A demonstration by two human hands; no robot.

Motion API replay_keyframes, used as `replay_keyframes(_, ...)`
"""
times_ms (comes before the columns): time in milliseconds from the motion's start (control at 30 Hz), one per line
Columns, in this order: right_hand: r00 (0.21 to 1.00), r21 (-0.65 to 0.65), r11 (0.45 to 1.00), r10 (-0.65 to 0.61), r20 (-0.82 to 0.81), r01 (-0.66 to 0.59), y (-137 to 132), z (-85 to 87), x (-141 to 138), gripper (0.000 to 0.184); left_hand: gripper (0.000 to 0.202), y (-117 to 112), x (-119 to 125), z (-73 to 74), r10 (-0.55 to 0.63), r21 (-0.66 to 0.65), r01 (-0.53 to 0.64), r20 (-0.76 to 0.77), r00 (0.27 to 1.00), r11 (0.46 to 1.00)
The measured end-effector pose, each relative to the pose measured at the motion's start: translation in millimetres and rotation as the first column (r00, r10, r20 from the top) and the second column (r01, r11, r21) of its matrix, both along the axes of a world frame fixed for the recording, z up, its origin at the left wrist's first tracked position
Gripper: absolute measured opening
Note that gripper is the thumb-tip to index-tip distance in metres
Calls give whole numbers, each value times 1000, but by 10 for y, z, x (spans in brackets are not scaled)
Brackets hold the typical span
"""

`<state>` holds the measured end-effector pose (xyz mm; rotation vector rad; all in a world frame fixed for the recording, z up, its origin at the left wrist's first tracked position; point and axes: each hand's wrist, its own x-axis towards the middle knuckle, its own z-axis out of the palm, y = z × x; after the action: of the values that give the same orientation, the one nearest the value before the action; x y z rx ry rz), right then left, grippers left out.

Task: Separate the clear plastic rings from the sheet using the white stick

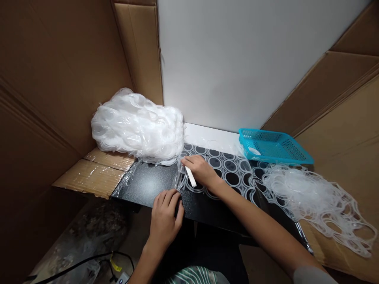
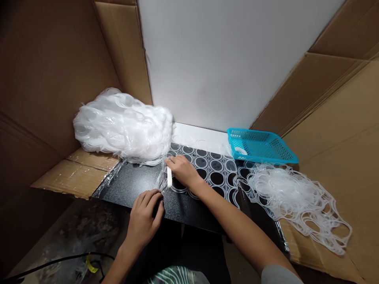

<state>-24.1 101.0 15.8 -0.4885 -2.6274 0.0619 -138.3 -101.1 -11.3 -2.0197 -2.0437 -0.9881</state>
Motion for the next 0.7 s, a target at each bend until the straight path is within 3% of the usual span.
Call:
replay_keyframes(233,999,-3,999,-46,-2,46,324,139,-173,21,20,-19,-4,-1,4,2,-4,15,1000,1000)
replay_keyframes(333,998,-27,999,-39,-57,37,348,78,-129,25,20,-22,-5,-1,7,2,-7,20,1000,1000)
replay_keyframes(533,977,-131,983,-150,-155,130,424,-110,-53,29,20,-2,-21,-14,9,-2,-9,-9,1000,1000)
replay_keyframes(700,948,-187,967,-217,-234,175,571,-64,-14,31,21,3,1,-41,23,5,-23,-21,1000,1000)
